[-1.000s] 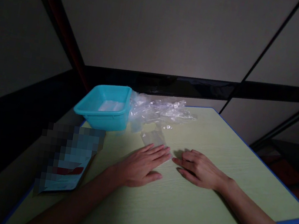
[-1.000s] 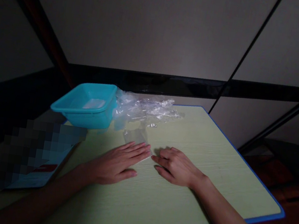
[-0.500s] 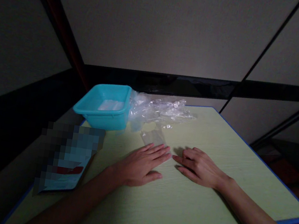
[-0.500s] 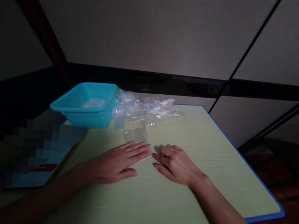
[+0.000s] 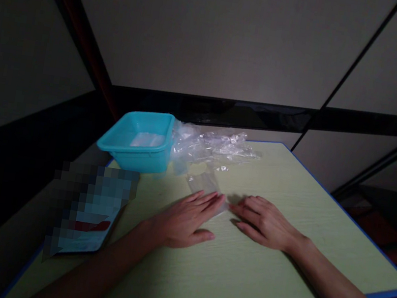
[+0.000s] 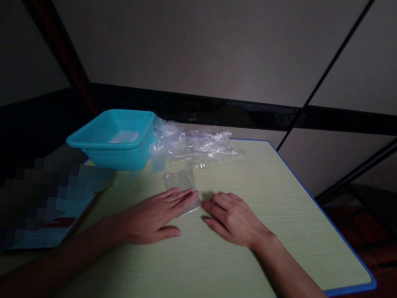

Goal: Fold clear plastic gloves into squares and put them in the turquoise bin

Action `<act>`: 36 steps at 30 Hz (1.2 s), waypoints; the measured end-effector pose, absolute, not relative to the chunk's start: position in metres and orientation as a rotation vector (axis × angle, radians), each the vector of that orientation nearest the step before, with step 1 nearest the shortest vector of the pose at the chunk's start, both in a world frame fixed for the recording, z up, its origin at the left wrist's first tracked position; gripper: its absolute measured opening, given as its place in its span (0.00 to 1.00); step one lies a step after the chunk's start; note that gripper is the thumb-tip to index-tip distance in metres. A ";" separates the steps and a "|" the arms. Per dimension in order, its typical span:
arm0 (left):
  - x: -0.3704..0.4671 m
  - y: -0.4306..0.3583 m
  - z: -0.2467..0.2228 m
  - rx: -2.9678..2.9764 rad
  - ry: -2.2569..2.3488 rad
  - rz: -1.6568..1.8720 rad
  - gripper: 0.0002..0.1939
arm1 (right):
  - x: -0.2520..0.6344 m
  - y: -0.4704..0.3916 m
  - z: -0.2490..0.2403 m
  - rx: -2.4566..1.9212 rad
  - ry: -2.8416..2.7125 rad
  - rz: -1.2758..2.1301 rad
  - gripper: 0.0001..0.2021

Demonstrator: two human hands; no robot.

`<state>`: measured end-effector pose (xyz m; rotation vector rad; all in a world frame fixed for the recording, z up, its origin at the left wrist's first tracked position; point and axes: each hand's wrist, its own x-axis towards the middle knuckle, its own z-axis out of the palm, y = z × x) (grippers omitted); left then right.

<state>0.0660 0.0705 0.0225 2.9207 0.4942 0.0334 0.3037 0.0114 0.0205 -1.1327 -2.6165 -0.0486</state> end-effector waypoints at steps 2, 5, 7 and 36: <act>0.065 0.070 0.021 2.921 0.498 0.068 0.40 | 0.301 0.010 0.021 -1.039 -2.596 0.001 0.20; 0.065 0.070 0.019 2.922 0.493 0.091 0.43 | 0.292 0.010 0.022 -0.895 -2.610 0.070 0.20; 0.065 0.070 0.018 2.922 0.497 0.100 0.44 | 0.286 0.010 0.022 -0.853 -2.631 0.103 0.21; 0.068 0.070 0.027 2.891 0.510 -0.015 0.40 | 0.274 -0.004 0.019 -1.183 -2.728 0.226 0.33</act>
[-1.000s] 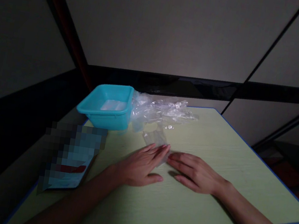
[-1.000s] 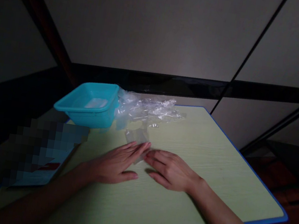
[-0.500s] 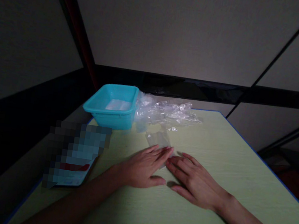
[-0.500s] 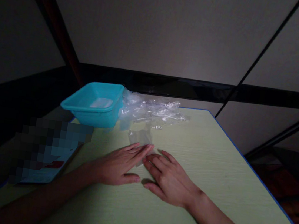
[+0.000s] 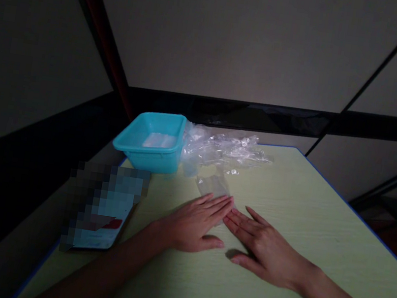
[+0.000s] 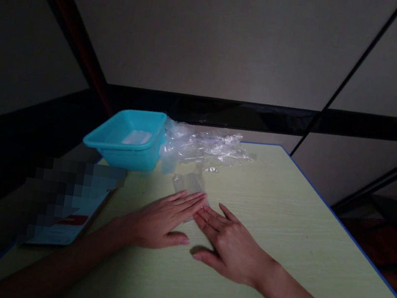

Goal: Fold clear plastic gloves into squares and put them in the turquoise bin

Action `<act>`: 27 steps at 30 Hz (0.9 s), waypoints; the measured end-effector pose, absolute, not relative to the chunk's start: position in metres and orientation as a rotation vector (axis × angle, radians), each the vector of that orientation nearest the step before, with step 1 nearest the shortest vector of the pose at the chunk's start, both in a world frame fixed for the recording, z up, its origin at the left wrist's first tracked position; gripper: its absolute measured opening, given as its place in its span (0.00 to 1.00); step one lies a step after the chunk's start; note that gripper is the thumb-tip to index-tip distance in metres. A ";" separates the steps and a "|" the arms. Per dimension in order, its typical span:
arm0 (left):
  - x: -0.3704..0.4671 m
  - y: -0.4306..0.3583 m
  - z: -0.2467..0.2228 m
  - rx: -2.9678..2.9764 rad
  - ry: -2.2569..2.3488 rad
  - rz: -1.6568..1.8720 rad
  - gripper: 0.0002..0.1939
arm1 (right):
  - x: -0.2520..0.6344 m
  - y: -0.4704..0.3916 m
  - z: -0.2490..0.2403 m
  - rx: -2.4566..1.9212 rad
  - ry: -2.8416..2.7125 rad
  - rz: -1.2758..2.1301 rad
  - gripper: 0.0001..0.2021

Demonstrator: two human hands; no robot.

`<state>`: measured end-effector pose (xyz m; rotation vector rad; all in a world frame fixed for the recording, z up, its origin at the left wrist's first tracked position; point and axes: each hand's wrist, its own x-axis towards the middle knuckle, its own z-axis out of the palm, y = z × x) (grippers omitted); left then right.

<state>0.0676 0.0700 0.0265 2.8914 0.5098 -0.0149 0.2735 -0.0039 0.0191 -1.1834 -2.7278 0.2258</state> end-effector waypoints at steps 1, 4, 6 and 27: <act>0.067 0.070 0.027 2.894 0.504 -0.017 0.40 | 0.273 -0.004 0.019 -1.187 -2.727 0.231 0.33; 0.067 0.071 0.026 2.900 0.516 -0.021 0.38 | 0.273 -0.004 0.019 -1.181 -2.711 0.247 0.33; 0.066 0.073 0.025 2.902 0.534 -0.024 0.37 | 0.274 -0.004 0.018 -1.180 -2.697 0.253 0.32; 0.065 0.114 0.006 2.939 0.947 0.167 0.32 | 0.274 -0.004 0.017 -1.230 -2.733 0.289 0.32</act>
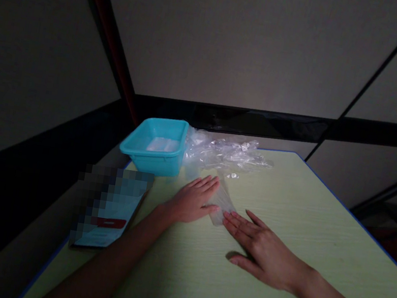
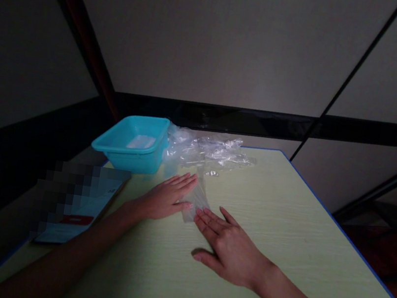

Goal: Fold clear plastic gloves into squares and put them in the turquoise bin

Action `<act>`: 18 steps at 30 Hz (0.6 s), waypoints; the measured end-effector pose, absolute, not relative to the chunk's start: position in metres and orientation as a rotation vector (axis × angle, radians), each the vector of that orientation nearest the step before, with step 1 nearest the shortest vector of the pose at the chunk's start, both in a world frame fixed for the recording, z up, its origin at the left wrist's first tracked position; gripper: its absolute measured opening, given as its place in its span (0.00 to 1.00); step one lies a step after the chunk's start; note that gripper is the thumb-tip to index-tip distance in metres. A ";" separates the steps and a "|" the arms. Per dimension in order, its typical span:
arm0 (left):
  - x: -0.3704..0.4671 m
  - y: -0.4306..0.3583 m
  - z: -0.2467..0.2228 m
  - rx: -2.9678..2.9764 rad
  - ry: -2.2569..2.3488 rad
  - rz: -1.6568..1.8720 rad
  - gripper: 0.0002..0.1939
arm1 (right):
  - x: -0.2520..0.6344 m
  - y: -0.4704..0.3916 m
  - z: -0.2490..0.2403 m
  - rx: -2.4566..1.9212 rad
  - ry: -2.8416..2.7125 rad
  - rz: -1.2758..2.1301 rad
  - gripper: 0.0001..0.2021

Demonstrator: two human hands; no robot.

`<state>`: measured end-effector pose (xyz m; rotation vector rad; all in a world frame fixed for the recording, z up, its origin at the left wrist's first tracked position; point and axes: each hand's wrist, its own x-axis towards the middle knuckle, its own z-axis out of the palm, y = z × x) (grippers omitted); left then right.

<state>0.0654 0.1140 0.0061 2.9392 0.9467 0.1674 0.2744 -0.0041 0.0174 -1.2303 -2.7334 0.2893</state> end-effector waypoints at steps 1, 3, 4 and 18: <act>0.066 0.114 0.006 2.941 0.966 0.161 0.33 | 0.275 -0.004 0.017 -1.230 -2.731 0.290 0.32; 0.067 0.114 0.007 2.942 0.992 0.141 0.36 | 0.275 -0.004 0.017 -1.227 -2.725 0.290 0.32; 0.067 0.114 0.008 2.942 0.998 0.130 0.36 | 0.275 -0.004 0.017 -1.224 -2.722 0.291 0.31; 0.065 0.113 0.008 2.967 0.978 0.118 0.40 | 0.279 -0.002 0.017 -1.160 -2.488 0.564 0.29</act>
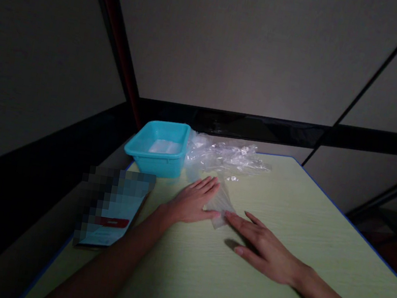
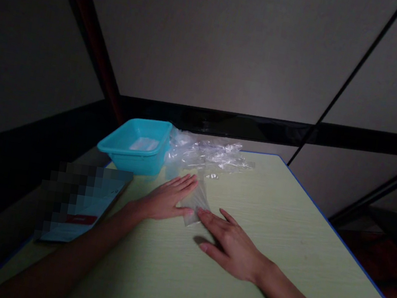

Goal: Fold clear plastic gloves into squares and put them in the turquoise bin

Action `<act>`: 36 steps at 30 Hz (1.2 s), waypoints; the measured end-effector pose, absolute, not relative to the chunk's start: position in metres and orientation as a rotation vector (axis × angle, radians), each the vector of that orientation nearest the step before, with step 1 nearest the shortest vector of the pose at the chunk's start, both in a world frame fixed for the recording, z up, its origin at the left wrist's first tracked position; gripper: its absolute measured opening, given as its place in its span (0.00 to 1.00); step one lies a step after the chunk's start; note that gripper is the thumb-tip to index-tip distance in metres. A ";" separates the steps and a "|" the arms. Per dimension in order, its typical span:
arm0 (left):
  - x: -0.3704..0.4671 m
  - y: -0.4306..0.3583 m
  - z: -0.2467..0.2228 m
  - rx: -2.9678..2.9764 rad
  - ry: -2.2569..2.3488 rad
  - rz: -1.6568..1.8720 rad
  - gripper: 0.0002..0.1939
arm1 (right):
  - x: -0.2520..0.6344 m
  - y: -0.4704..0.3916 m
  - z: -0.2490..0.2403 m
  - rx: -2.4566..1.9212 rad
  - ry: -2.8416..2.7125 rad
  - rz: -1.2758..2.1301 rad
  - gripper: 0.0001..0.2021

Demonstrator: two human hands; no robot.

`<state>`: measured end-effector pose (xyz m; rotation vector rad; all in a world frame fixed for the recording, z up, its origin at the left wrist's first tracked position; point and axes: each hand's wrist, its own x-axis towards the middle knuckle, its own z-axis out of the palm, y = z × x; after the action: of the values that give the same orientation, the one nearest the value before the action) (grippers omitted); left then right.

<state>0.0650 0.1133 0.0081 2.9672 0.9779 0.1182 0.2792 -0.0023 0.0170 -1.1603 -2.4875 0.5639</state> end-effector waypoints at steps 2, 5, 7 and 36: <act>0.065 0.113 0.007 2.958 0.977 0.117 0.40 | 0.282 0.000 0.018 -1.160 -2.298 0.698 0.27; 0.065 0.115 0.006 2.942 0.972 0.128 0.41 | 0.287 0.007 0.017 -1.191 -1.950 0.843 0.21; 0.064 0.116 0.006 2.936 0.966 0.196 0.40 | 0.291 0.015 0.015 -1.210 -1.766 0.855 0.17; 0.046 0.060 0.028 2.807 0.360 0.147 0.34 | 0.292 0.070 0.017 -1.086 -2.251 0.768 0.18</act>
<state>0.0459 0.0601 0.0281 2.8070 0.3596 0.1468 0.2921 0.0704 0.0168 -1.0858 -2.2513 0.7682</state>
